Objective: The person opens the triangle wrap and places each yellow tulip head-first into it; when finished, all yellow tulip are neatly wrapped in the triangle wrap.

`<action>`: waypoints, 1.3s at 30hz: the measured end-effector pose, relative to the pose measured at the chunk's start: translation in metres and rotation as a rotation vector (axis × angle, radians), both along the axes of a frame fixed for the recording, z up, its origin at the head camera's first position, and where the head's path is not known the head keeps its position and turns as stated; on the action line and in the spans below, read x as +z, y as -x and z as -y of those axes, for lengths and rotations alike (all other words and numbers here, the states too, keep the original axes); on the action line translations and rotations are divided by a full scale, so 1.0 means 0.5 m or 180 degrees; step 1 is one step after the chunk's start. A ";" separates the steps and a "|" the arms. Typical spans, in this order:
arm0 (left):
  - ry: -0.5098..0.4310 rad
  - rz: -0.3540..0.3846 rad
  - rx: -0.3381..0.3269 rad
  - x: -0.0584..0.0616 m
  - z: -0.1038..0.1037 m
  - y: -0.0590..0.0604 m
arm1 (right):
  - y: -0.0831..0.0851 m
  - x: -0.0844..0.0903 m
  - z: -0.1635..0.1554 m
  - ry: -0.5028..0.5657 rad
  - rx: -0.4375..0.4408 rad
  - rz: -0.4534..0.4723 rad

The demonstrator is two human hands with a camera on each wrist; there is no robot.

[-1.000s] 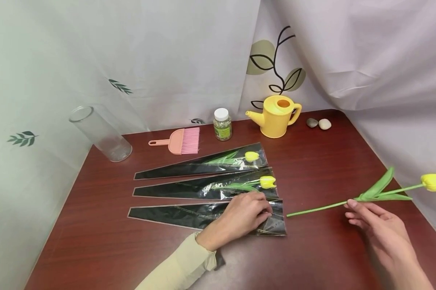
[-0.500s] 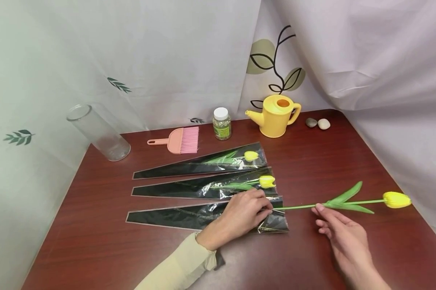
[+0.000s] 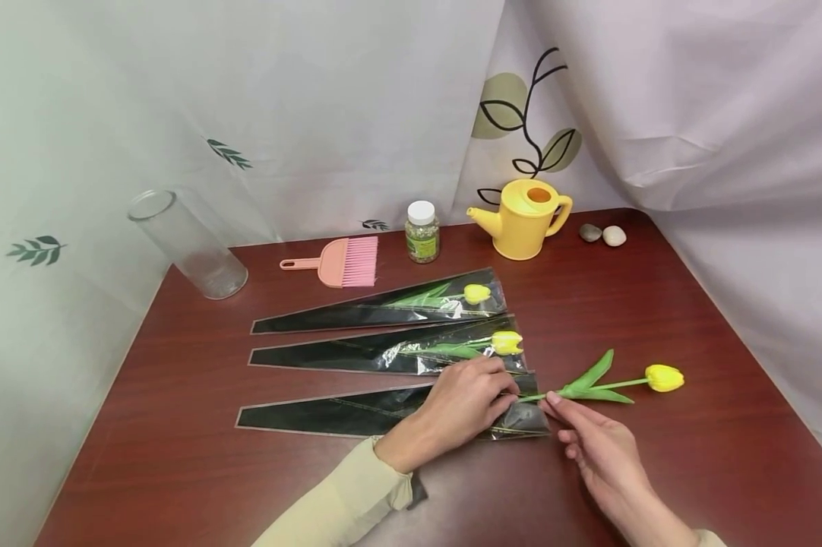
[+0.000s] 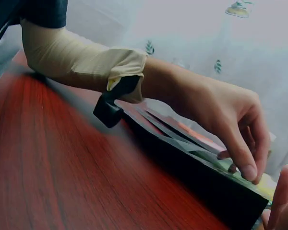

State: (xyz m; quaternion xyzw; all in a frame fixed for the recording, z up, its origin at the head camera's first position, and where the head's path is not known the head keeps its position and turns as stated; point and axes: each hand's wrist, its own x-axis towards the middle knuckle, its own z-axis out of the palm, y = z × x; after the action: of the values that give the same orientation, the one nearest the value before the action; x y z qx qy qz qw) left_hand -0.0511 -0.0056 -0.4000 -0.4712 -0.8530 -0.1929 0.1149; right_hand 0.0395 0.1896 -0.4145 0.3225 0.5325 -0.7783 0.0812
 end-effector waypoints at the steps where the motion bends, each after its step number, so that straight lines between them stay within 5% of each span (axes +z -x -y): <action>1: 0.0012 -0.0007 0.0002 0.000 -0.001 0.000 | 0.000 0.000 0.001 0.0022 0.0010 0.0017; 10: 0.0110 -0.0045 0.0032 -0.001 -0.001 0.001 | -0.002 0.004 -0.009 -0.0227 0.0567 0.0190; 14: 0.0098 -0.0028 0.0033 -0.001 0.000 0.000 | -0.003 0.019 -0.031 -0.0609 0.0924 -0.0020; 23: 0.0105 -0.0059 -0.0001 -0.002 0.000 -0.001 | 0.009 0.078 -0.142 -0.2647 0.1838 -0.1269; 30: 0.0048 -0.0060 0.0066 0.002 0.006 0.002 | 0.047 0.063 -0.207 -0.4842 0.1575 -0.2906; 34: 0.0064 -0.0023 0.0051 0.001 0.005 0.002 | 0.070 0.038 -0.233 -0.5191 0.1617 -0.3418; 39: 0.0088 -0.0003 0.0016 0.001 0.003 0.001 | 0.079 0.013 -0.249 -0.5049 0.1835 -0.3744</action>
State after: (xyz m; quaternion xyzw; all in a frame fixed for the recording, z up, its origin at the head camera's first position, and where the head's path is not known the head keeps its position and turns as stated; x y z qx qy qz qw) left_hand -0.0515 -0.0073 -0.3997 -0.4706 -0.8567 -0.1806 0.1093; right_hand -0.0002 0.3140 -0.4081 -0.2889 0.9061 -0.1883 -0.2452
